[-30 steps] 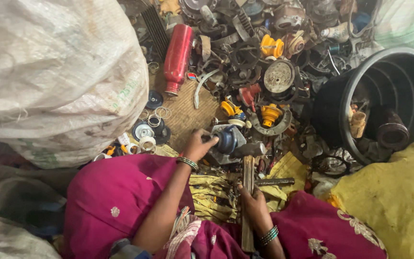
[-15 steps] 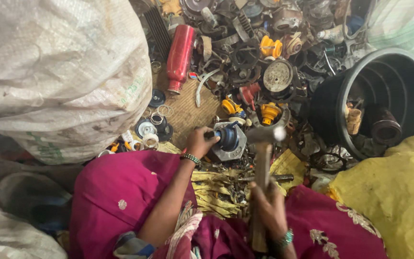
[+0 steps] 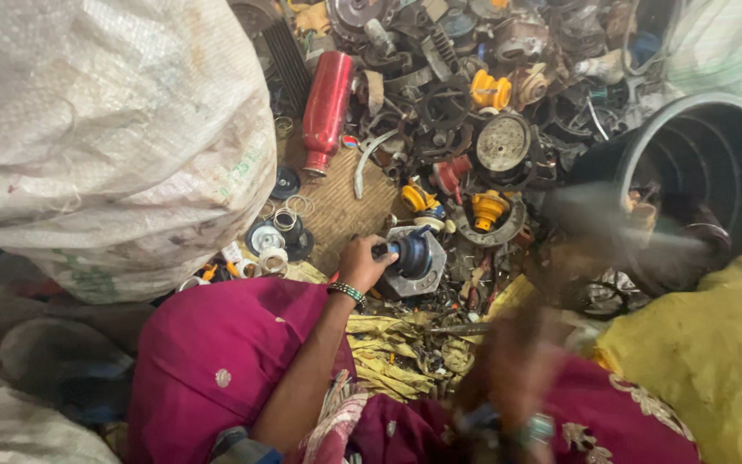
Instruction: The person sits on the floor and uses a hammer to strike a blue metal component placed on a metal base. They repeatedly hit the part to separate or reshape it, occasionally adjusting its position with their hands.
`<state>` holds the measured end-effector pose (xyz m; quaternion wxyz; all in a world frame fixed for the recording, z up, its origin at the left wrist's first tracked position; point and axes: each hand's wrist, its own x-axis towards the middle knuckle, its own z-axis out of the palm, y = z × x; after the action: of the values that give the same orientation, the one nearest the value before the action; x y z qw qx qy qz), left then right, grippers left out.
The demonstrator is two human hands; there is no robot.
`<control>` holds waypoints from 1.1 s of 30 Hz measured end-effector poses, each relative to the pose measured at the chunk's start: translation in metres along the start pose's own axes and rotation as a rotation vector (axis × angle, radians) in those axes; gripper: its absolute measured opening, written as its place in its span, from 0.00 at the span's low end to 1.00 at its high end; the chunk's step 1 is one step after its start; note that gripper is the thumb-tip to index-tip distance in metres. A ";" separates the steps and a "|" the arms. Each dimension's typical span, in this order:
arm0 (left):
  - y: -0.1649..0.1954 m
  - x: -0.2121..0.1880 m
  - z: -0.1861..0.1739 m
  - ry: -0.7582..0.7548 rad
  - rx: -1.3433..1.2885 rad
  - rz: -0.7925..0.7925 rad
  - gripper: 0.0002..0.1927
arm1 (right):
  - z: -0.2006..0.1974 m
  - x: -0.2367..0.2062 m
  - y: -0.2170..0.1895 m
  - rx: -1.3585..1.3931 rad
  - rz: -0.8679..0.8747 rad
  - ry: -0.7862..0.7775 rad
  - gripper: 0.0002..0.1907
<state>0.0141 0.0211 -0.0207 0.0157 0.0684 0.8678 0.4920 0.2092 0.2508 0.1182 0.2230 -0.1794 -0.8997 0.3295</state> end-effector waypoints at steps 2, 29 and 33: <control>-0.003 0.003 -0.007 -0.014 0.002 -0.045 0.20 | 0.042 -0.017 0.008 0.199 0.507 -0.544 0.25; -0.008 0.003 0.010 0.016 -0.001 -0.086 0.22 | 0.000 -0.014 -0.053 0.513 0.324 -0.372 0.16; -0.009 0.005 0.013 0.027 0.007 -0.109 0.22 | -0.050 0.003 -0.082 0.608 -0.102 -0.122 0.15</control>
<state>0.0099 0.0278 -0.0348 0.0304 0.0146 0.8720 0.4883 0.2182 0.2192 0.2089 0.2284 -0.0391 -0.7795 0.5820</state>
